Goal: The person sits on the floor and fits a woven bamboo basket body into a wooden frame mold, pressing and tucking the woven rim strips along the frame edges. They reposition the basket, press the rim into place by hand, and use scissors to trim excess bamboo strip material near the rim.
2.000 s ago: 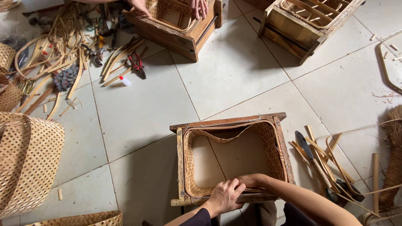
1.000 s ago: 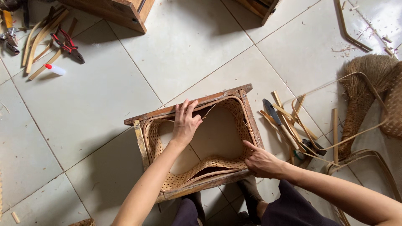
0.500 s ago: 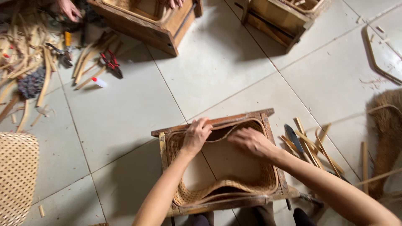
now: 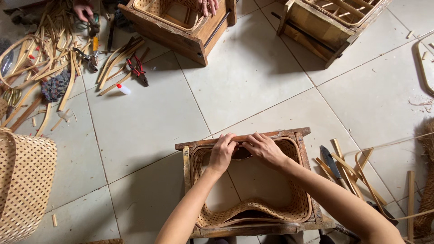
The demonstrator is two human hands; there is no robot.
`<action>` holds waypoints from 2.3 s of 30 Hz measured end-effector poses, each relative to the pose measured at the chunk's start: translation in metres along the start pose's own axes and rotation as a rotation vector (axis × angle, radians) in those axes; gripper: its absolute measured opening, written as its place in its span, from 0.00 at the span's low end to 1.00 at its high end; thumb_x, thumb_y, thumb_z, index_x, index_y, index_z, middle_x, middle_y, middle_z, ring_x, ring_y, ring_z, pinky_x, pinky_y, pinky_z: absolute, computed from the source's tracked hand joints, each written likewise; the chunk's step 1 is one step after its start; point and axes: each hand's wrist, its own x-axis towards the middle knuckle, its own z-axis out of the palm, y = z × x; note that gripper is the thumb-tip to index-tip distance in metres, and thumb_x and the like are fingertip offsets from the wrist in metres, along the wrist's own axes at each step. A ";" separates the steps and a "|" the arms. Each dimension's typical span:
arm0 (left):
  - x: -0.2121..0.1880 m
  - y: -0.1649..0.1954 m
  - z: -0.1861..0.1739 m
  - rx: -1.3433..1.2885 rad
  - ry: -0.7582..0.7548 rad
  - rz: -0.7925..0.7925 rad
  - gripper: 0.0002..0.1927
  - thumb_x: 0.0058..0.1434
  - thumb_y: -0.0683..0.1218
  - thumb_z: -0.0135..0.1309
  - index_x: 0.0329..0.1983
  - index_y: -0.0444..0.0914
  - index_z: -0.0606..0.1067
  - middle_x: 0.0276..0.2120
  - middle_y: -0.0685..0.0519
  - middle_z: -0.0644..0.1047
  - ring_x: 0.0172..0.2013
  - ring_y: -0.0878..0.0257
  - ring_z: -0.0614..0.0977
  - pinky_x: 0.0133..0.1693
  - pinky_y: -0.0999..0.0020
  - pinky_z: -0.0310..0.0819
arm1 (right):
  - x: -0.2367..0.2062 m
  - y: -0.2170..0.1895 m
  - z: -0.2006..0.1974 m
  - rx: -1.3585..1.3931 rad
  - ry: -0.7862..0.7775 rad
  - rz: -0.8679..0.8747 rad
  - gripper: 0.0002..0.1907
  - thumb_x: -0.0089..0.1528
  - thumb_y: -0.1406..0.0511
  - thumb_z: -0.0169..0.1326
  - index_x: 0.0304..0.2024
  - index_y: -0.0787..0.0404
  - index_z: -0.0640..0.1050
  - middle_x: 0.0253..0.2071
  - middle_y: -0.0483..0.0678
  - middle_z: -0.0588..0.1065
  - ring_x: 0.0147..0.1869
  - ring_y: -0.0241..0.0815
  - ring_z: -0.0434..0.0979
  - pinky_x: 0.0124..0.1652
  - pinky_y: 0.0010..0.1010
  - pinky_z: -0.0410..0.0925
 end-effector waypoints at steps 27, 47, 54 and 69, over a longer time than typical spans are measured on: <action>0.004 0.001 -0.002 -0.169 -0.050 -0.144 0.04 0.55 0.34 0.60 0.34 0.30 0.80 0.48 0.49 0.78 0.48 0.53 0.80 0.48 0.61 0.79 | 0.021 0.000 0.019 0.153 0.032 0.131 0.11 0.59 0.65 0.57 0.43 0.63 0.77 0.36 0.48 0.71 0.40 0.45 0.72 0.40 0.38 0.70; 0.003 -0.005 0.009 -0.177 -0.141 -0.185 0.04 0.59 0.34 0.58 0.38 0.31 0.80 0.51 0.47 0.77 0.50 0.54 0.79 0.49 0.65 0.81 | 0.030 0.013 0.016 0.295 -0.085 0.123 0.12 0.57 0.63 0.63 0.35 0.63 0.75 0.37 0.49 0.73 0.42 0.49 0.74 0.44 0.41 0.70; 0.003 -0.003 0.000 -0.169 -0.152 -0.179 0.07 0.56 0.32 0.58 0.38 0.29 0.79 0.51 0.47 0.77 0.50 0.53 0.79 0.49 0.60 0.80 | 0.033 0.015 0.012 0.323 -0.133 0.129 0.12 0.56 0.64 0.64 0.36 0.64 0.76 0.37 0.49 0.74 0.42 0.47 0.74 0.45 0.39 0.71; -0.016 -0.067 -0.114 -0.131 -0.375 -0.606 0.34 0.46 0.44 0.71 0.56 0.45 0.69 0.60 0.54 0.71 0.62 0.55 0.72 0.63 0.54 0.66 | 0.033 0.014 0.006 0.393 -0.166 0.120 0.09 0.54 0.67 0.64 0.33 0.61 0.76 0.37 0.48 0.74 0.46 0.49 0.74 0.48 0.40 0.70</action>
